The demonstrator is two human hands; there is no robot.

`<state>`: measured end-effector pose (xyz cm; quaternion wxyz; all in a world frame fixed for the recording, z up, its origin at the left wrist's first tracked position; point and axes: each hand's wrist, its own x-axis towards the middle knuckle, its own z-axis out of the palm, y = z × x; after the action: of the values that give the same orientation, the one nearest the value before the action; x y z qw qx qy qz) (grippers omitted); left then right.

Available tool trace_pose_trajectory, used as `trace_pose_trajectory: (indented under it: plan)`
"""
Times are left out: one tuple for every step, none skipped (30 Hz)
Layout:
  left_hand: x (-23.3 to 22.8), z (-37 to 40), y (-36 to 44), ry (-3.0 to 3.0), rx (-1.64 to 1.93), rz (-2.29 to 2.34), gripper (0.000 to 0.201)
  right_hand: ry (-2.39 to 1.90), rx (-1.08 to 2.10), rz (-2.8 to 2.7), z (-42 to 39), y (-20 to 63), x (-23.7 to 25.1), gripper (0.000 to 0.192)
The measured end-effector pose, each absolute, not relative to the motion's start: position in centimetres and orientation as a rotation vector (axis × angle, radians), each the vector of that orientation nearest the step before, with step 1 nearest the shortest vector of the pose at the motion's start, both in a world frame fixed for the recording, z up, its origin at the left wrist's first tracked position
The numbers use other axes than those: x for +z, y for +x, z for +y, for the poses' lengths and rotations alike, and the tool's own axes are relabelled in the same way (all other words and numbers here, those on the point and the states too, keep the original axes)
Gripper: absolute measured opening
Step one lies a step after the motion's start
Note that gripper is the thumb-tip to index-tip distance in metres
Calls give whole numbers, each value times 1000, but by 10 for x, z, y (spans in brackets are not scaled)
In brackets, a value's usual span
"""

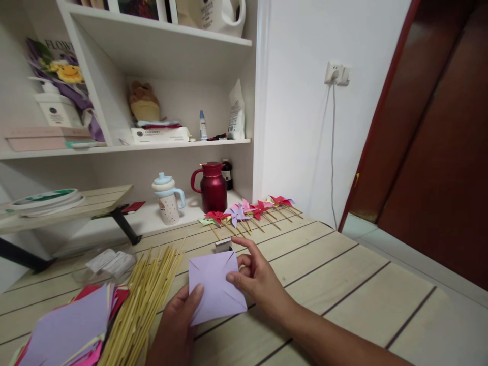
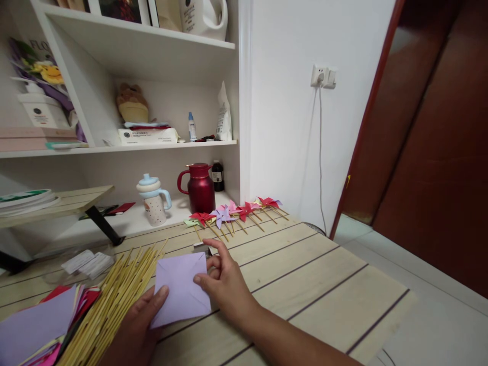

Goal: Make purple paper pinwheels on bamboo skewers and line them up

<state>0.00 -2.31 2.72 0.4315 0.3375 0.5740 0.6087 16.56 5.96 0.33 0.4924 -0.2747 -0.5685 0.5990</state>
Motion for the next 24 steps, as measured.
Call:
trace_pose_trajectory:
  plan:
    - [29,-23,2,846,1501,1419,25,-675,1461,-1382,59,165,4,67]
    - [31,-22,5,851,1491,1404,22,-687,1465,-1387,59,165,4,68]
    - [34,-23,7,856,1485,1387,19,-699,1462,-1391,58,165,4,68]
    - [38,-23,10,858,1479,1375,17,-710,1448,-1393,58,164,5,69]
    - [41,-24,11,853,1477,1378,14,-720,1418,-1394,58,164,5,70]
    - [45,-25,13,846,1476,1401,13,-727,1372,-1399,58,165,5,71]
    - [48,-26,13,839,1480,1442,14,-734,1308,-1410,58,165,6,71]
    - [51,-28,13,840,1479,1488,19,-741,1231,-1431,58,166,7,69]
    - [53,-29,13,846,1480,1536,24,-749,1150,-1464,59,168,8,65]
    - [54,-30,12,851,1488,1581,28,-758,1069,-1507,59,169,8,58]
    - [55,-30,12,858,1494,1615,31,-769,996,-1551,60,171,9,51]
    - [56,-30,12,863,1498,1642,33,-781,934,-1585,60,172,9,43]
    - [56,-30,12,858,1508,1668,33,-792,890,-1610,60,173,10,36]
    - [56,-30,13,846,1519,1691,32,-802,859,-1622,60,174,10,30]
    - [55,-29,14,831,1535,1712,30,-807,838,-1624,59,174,10,26]
    - [55,-28,14,822,1548,1726,29,-808,825,-1622,58,175,10,23]
    - [53,-28,14,817,1559,1734,28,-804,816,-1623,57,175,11,21]
    - [52,-27,13,817,1572,1737,28,-796,808,-1629,56,175,11,20]
    - [50,-27,12,820,1586,1735,29,-784,799,-1641,56,174,11,19]
    - [48,-26,10,828,1597,1725,30,-769,786,-1657,55,174,11,18]
    - [46,-26,9,834,1614,1716,32,-751,772,-1679,54,174,11,18]
    - [45,-26,8,840,1626,1706,32,-734,757,-1704,53,174,11,19]
    - [44,-26,7,840,1637,1701,32,-714,741,-1730,52,174,10,20]
    - [44,-26,7,841,1641,1698,30,-694,727,-1755,51,173,9,22]
